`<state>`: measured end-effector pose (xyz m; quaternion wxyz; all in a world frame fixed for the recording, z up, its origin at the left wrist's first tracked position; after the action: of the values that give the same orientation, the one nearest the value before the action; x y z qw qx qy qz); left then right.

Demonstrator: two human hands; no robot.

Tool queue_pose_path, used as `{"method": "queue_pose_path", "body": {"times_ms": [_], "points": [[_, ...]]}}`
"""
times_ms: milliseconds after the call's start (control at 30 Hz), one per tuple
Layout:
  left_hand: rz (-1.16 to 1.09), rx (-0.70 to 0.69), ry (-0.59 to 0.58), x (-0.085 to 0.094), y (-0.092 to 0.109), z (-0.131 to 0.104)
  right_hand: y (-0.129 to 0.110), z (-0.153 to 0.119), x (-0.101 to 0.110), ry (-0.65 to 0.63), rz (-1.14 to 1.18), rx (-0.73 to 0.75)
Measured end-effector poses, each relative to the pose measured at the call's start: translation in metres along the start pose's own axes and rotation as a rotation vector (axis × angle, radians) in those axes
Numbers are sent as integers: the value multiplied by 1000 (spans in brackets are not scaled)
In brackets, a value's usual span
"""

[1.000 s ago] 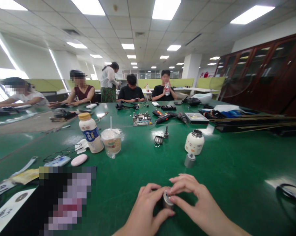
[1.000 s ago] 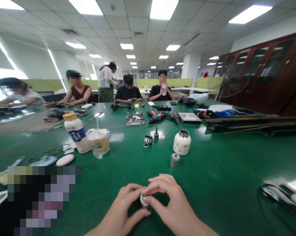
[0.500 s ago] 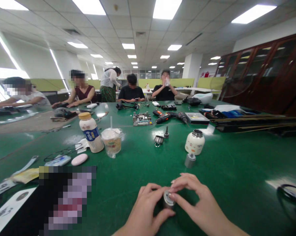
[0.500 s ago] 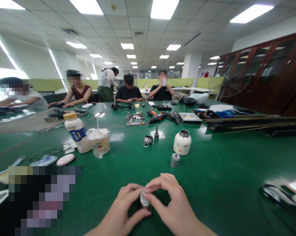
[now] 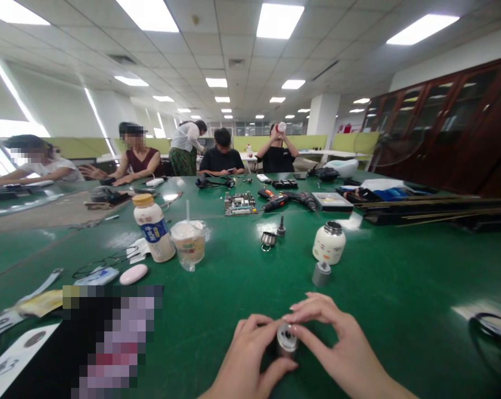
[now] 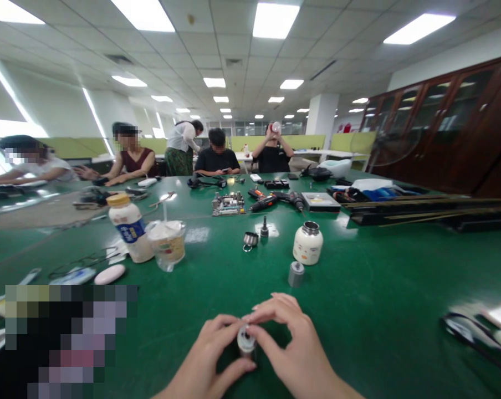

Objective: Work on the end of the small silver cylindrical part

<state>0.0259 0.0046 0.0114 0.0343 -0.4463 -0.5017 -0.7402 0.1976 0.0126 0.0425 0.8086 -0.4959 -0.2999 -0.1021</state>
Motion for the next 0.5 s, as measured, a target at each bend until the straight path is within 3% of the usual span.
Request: {"method": "queue_pose_path", "body": {"times_ms": [100, 300, 400, 500], "points": [[10, 23, -18, 1, 0, 2, 13, 4, 9, 56, 14, -41], [19, 44, -19, 1, -3, 2, 51, 10, 6, -72, -50, -143], [14, 46, -14, 0, -4, 1, 46, 10, 6, -29, 13, -126], [2, 32, 0, 0, -3, 0, 27, 8, 9, 32, 114, -88]]}}
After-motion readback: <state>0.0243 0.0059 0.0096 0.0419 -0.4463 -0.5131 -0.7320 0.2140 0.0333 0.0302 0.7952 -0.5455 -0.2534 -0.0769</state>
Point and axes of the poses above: each hand's wrist, its own z-axis towards the middle knuckle, its own x-axis out of the back of the hand, y = z × x, the point moved 3 cm from there along z, towards the middle knuckle, and after that the axes turned 13 degrees about -y, right-handed, at the moved point
